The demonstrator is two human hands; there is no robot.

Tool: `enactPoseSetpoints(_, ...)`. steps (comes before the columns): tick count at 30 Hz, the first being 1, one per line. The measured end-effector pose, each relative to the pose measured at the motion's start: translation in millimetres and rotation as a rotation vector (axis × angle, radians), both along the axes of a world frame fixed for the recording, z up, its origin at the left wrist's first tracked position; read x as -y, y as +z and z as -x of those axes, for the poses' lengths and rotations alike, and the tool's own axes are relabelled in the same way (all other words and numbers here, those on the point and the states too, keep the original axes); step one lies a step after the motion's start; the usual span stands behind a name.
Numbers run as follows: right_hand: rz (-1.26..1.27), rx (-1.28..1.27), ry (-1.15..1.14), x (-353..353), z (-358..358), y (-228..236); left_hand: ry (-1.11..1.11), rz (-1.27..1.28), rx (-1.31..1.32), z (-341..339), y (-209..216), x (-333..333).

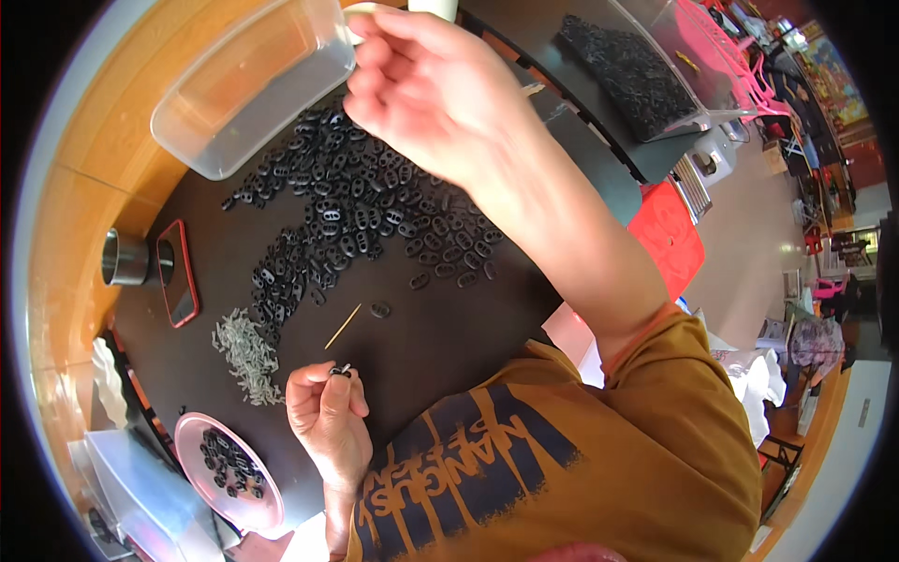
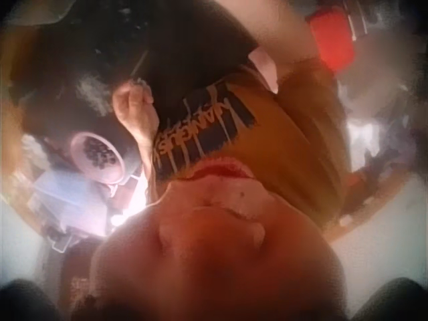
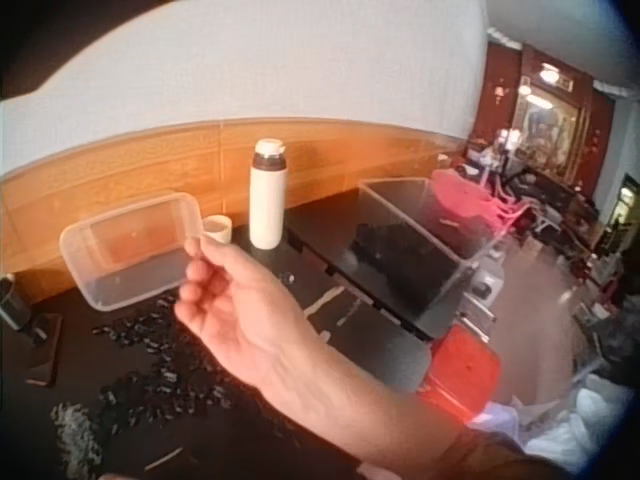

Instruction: The person repeatedly picks up small metal springs and black plastic housings from a table, inserts the springs into the housings, and places the assembled units into a pink bowl. The process is repetitive and performed by hand without additional tools.

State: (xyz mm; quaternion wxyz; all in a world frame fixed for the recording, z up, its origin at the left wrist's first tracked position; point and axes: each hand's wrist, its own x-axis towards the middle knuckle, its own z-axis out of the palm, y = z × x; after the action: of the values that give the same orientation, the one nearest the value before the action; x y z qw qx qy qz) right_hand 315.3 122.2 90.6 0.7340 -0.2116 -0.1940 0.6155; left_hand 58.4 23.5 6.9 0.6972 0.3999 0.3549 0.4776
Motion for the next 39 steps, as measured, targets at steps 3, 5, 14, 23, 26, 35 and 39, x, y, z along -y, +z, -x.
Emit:
enactPoseSetpoints(3,0.186,-0.081,-0.084,-22,14,6,0.018,0.024,0.019,-1,3,-3)
enactPoseSetpoints(5,0.210,-0.023,0.037,-14,30,-1,0.042,0.011,0.036,4,0,-3)
enactPoseSetpoints(14,0.084,1.154,-0.050,74,49,-59,0.000,0.033,0.023,10,-4,-4)
enactPoseSetpoints(23,-0.205,1.976,-0.144,99,80,-79,0.018,0.125,-0.001,22,-7,2)
enactPoseSetpoints(26,-0.256,2.102,-0.139,95,87,-81,0.056,0.126,-0.005,25,-6,3)
enactPoseSetpoints(35,-0.310,2.200,-0.099,92,97,-82,0.048,0.131,0.015,30,-2,5)
enactPoseSetpoints(39,-0.264,2.157,-0.026,89,100,-80,0.070,0.131,0.027,33,0,7)
